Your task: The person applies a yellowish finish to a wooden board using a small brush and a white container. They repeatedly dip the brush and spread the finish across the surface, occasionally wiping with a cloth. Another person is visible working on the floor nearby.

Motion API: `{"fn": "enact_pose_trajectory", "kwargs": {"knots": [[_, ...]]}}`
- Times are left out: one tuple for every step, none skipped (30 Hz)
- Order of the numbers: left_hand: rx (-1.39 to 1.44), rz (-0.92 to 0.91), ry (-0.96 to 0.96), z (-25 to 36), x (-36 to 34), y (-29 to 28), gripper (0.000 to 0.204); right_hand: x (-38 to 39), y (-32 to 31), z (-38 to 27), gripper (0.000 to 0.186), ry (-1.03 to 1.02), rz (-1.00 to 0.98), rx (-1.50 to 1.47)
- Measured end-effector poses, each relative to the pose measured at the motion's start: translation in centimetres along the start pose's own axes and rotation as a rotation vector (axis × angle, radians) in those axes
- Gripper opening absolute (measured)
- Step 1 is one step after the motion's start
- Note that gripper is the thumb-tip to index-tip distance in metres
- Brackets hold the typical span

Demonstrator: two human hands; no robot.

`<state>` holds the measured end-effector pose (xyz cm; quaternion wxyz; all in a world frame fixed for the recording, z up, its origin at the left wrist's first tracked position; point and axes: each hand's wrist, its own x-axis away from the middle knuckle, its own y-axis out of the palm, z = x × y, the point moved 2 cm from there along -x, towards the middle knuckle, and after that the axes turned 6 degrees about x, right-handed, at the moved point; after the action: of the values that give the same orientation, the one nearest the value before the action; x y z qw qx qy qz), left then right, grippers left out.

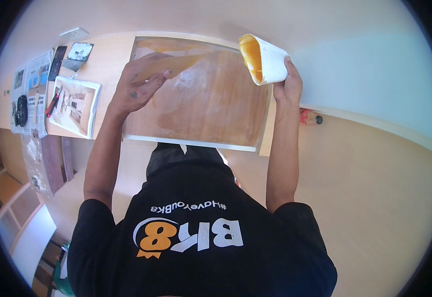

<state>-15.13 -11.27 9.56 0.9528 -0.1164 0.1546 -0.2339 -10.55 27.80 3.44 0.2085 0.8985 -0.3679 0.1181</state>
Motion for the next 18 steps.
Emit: {"fn": "enact_pose_trajectory", "kwargs": {"knots": [[0.008,-0.004,0.086,0.7,-0.3,0.0,0.033,0.0,0.7,0.0,0.038,0.010,-0.009,-0.004],[0.007,-0.011,0.148,1.2,-0.7,0.0,0.032,0.1,1.4,-0.1,0.037,-0.002,-0.033,0.006],[0.003,-0.017,0.213,1.6,-1.1,-0.2,0.031,0.2,2.0,-0.3,0.037,-0.019,-0.060,0.014],[-0.030,-0.012,0.249,2.0,-1.5,-0.3,0.030,0.3,2.4,-0.6,0.037,-0.038,-0.072,0.027],[-0.061,-0.007,0.286,2.2,-1.8,-0.3,0.030,0.5,2.8,-0.8,0.036,-0.070,-0.108,0.032],[-0.093,-0.004,0.324,2.5,-2.0,-0.2,0.030,0.6,3.3,-0.9,0.036,-0.105,-0.132,0.040],[0.019,-0.017,0.176,2.5,-1.9,0.1,0.030,0.6,3.6,-1.1,0.036,-0.142,-0.156,0.045],[0.130,-0.033,0.028,2.4,-1.7,0.4,0.030,0.7,4.0,-1.2,0.035,-0.156,-0.169,0.046],[0.239,-0.051,-0.120,2.3,-1.6,0.7,0.030,0.8,4.4,-1.3,0.035,-0.170,-0.182,0.046],[0.286,-0.035,-0.142,2.3,-1.5,1.2,0.031,0.8,4.7,-1.4,0.035,-0.186,-0.189,0.050],[0.334,-0.020,-0.165,2.3,-1.5,1.8,0.032,0.9,5.0,-1.4,0.035,-0.196,-0.206,0.046],[0.382,-0.006,-0.189,2.2,-1.4,2.4,0.034,1.0,5.3,-1.5,0.035,-0.208,-0.217,0.049],[0.394,0.034,-0.162,2.0,-1.3,2.9,0.034,1.1,5.6,-1.5,0.036,-0.217,-0.211,0.056],[0.407,0.073,-0.134,1.9,-1.4,3.3,0.034,1.2,5.8,-1.6,0.035,-0.240,-0.215,0.066],[0.413,0.093,-0.153,1.6,-1.3,3.7,0.034,1.3,5.9,-1.7,0.035,-0.262,-0.200,0.080],[0.431,0.082,-0.132,1.4,-1.2,4.0,0.033,1.5,6.0,-1.8,0.035,-0.286,-0.182,0.092],[0.440,0.055,-0.159,1.2,-1.0,4.2,0.033,1.6,6.0,-1.9,0.035,-0.299,-0.176,0.096],[0.448,0.029,-0.186,0.9,-0.9,4.5,0.033,1.7,6.1,-1.9,0.035,-0.313,-0.171,0.098]]}}
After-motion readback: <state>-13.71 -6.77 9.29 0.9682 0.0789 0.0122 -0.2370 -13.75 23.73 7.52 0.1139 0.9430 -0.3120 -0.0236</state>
